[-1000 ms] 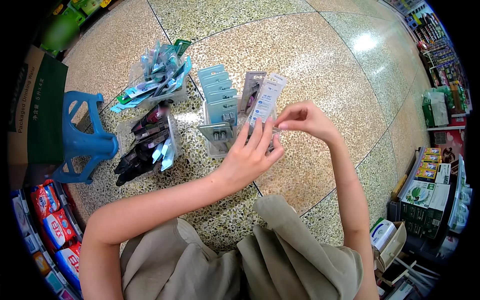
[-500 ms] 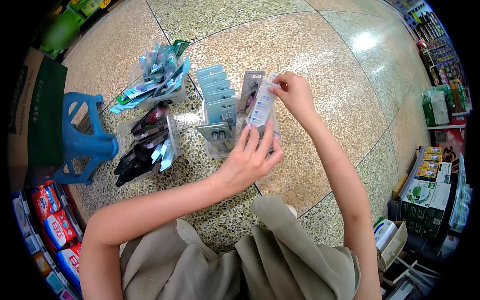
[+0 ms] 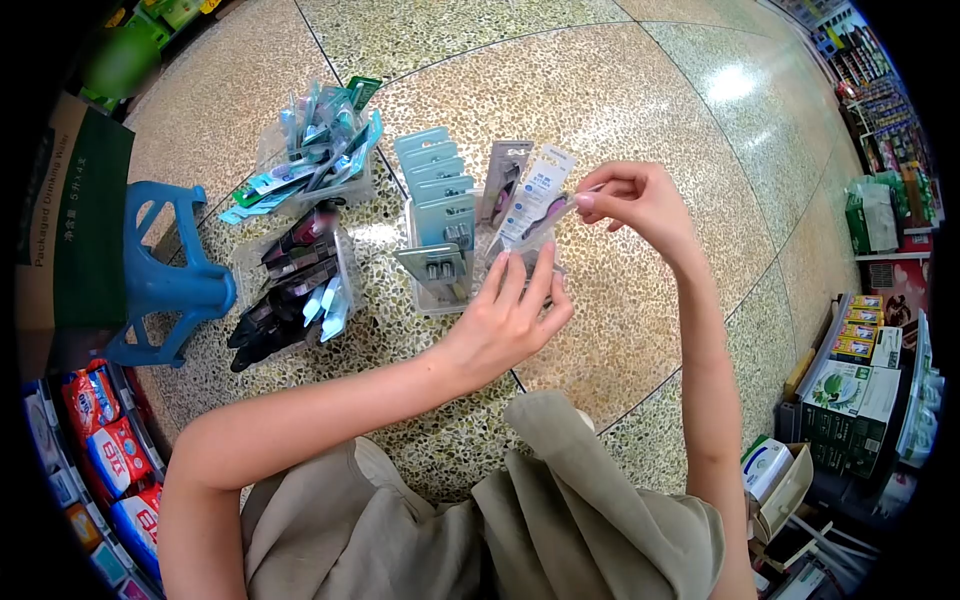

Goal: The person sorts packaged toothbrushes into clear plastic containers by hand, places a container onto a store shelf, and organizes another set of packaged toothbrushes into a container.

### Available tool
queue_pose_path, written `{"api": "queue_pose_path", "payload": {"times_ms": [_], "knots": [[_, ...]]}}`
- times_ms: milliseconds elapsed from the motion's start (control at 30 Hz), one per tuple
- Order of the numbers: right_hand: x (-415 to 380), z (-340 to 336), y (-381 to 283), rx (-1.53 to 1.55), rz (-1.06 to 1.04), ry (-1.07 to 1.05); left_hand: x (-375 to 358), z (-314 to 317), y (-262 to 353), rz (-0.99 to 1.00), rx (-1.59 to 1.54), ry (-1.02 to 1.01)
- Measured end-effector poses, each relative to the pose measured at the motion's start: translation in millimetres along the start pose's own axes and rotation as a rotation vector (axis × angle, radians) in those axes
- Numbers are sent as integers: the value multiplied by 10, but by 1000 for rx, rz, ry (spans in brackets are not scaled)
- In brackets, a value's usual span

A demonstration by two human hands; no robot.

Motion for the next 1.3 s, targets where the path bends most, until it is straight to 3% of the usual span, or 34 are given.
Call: {"api": "queue_pose_path", "payload": {"times_ms": [367,767,867,900,1033,1300], "knots": [[-187,-76,-420,-400,-103,121,-6,-2,-3,-3,-5,1],[-253,35,-615,-693,-271,106,-9,1,-13,-5,-18,-14],[-96,143,-452,-768,-212,29,2,9,-11,-9,-22,-6],[-20,179,-353,-717,-301,2,6,3,-14,-10,-26,-7],[93,279,-125,-721,-235,-108,23,7,-19,-19,-27,6],[94,197,62,-316,-93,-307,48,18,-40,-37,-38,8]]}}
Point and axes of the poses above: each hand's wrist, its own x-axis towards the middle knuckle, its own z-axis out of the palm, y = z × x, the point moved 1 cm from there along x, towards the middle knuckle, and after that the axes turned 15 degrees about -y, right-handed, at the moved point
